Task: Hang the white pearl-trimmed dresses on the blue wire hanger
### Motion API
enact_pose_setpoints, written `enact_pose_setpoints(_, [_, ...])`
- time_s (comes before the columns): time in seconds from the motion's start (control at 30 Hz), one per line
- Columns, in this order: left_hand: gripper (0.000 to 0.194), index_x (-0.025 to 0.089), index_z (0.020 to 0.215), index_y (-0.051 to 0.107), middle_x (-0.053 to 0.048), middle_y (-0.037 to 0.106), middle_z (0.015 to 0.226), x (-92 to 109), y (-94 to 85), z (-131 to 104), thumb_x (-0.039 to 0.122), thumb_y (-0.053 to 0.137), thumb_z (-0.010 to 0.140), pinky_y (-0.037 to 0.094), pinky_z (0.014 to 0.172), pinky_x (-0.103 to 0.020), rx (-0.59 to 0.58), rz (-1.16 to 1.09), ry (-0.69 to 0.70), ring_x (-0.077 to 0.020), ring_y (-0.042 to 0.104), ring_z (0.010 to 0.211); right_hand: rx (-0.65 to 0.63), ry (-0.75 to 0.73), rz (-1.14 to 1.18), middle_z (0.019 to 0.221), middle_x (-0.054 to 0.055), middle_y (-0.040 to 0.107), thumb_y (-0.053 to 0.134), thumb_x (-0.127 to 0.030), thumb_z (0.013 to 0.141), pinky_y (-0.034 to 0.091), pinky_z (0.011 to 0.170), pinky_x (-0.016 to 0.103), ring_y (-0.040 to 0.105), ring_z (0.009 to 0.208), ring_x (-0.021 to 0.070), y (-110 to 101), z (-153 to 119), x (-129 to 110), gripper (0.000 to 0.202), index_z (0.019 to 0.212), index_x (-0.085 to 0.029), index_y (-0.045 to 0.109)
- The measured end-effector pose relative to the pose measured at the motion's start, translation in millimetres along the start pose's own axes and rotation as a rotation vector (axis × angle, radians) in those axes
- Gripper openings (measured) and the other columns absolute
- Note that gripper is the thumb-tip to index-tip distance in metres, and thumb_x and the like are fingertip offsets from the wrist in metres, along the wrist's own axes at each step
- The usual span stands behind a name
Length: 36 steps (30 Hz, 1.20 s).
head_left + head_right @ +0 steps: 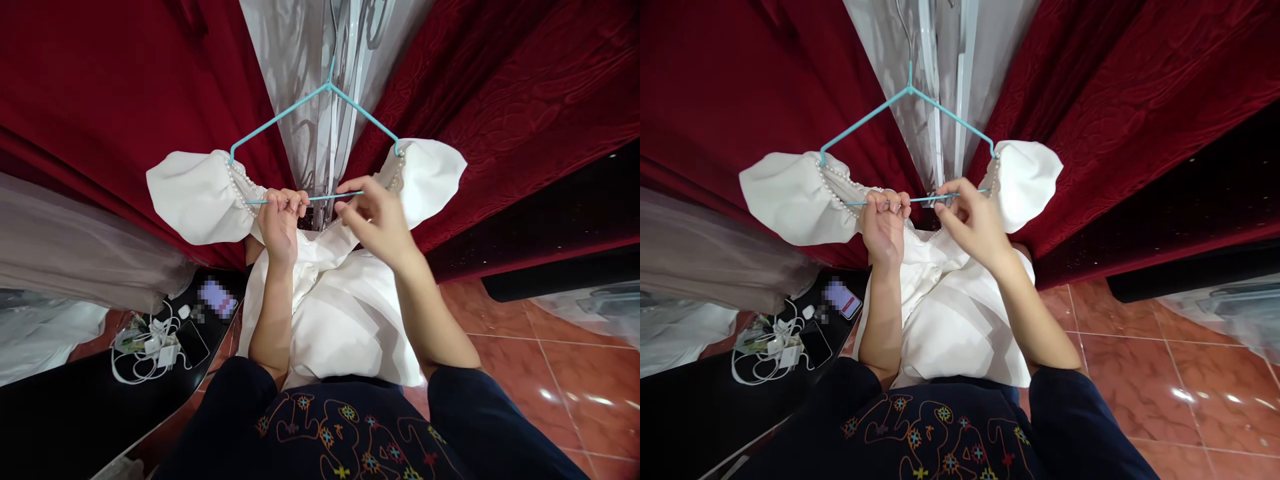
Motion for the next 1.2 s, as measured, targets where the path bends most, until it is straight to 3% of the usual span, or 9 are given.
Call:
enact_pose_setpoints(0.2, [0.049,0.023,0.076,0.047,-0.003,0.061,0.078,-7,-2.3,1,0.059,0.060,0.107,0.053,0.074,-0.029,-0.035,0.056,-0.025,-0.0193,0.070,0.088,0.147,-0.013,0.097,0.063,-0.010,0.040,0.063,-0.060,0.102,0.033,0.053,0.026,0.040,0.053,0.0091,19,-9,23,0.036,0.113,-0.027,0.057])
enact_pose_setpoints(0.37, [0.052,0.027,0.125,0.073,-0.012,0.077,0.140,-29,-8.8,-2,0.068,0.075,0.094,0.060,0.098,-0.038,-0.336,0.248,-0.241,-0.0305,0.076,0.128,0.197,-0.034,0.086,0.065,-0.010,0.038,0.059,-0.064,0.104,0.031,0.052,0.027,0.038,0.053,0.0102,13,-15,34,0.041,0.124,-0.029,0.052])
enact_pose_setpoints(0.47, [0.057,0.022,0.128,0.078,-0.017,0.082,0.127,-32,-3.3,-27,0.069,0.072,0.096,0.062,0.092,-0.041,-0.583,0.476,-0.415,-0.0341,0.080,0.118,0.187,-0.050,0.079,0.064,-0.010,0.035,0.060,-0.062,0.104,0.032,0.052,0.027,0.038,0.053,0.0098,12,-15,38,0.041,0.126,-0.030,0.050])
enact_pose_setpoints(0.53, [0.045,0.021,0.122,0.082,-0.016,0.085,0.113,-8,12.1,-38,0.059,0.070,0.102,0.063,0.092,-0.042,-0.642,0.544,-0.288,-0.0315,0.082,0.109,0.182,-0.048,0.092,0.065,-0.011,0.035,0.061,-0.060,0.104,0.033,0.053,0.026,0.039,0.054,0.0093,14,-15,41,0.041,0.128,-0.029,0.049])
enact_pose_setpoints(0.67, [0.010,0.027,0.101,0.078,-0.002,0.078,0.099,102,9.2,-36,0.033,0.071,0.105,0.062,0.101,-0.041,-0.127,0.443,0.566,-0.0211,0.077,0.099,0.185,-0.034,0.155,0.066,-0.011,0.039,0.065,-0.057,0.103,0.033,0.054,0.025,0.040,0.056,0.0088,18,-18,41,0.042,0.130,-0.029,0.050])
enact_pose_setpoints(0.77, [0.024,0.025,0.117,0.073,-0.005,0.072,0.122,119,14.6,-35,0.037,0.078,0.097,0.053,0.121,-0.050,-0.069,0.765,0.939,-0.0250,0.067,0.128,0.213,-0.035,0.217,0.064,-0.010,0.038,0.067,-0.056,0.102,0.031,0.054,0.025,0.038,0.055,0.0083,18,-18,38,0.038,0.124,-0.028,0.054])
enact_pose_setpoints(0.83, [0.043,0.022,0.133,0.068,-0.009,0.068,0.138,108,12.4,-21,0.038,0.076,0.094,0.038,0.133,-0.055,-0.072,1.015,1.043,-0.0271,0.060,0.139,0.233,-0.034,0.249,0.063,-0.010,0.038,0.067,-0.055,0.102,0.029,0.054,0.026,0.036,0.054,0.0076,15,-17,36,0.033,0.116,-0.027,0.057])
enact_pose_setpoints(0.93, [0.037,0.022,0.127,0.071,-0.008,0.068,0.139,98,-7.0,-5,0.024,0.065,0.090,0.032,0.136,-0.054,0.066,1.097,1.118,-0.0275,0.051,0.148,0.251,-0.025,0.266,0.063,-0.008,0.042,0.069,-0.056,0.101,0.027,0.053,0.026,0.037,0.054,0.0068,7,-11,34,0.032,0.105,-0.026,0.059])
enact_pose_setpoints(1.2, [0.017,0.021,0.108,0.062,-0.004,0.069,0.106,117,-41.4,41,0.014,0.054,0.095,0.055,0.111,-0.047,0.246,0.808,0.942,-0.0205,0.070,0.108,0.286,0.011,0.173,0.060,-0.008,0.043,0.076,-0.065,0.093,0.028,0.054,0.026,0.036,0.054,0.0062,-8,-1,31,0.045,0.090,-0.023,0.061])
Point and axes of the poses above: each hand's wrist, its own z-axis towards the middle knuckle, its own y-axis out of the palm, x = y × z, the point moved 10 cm from there along z, towards the middle knuckle
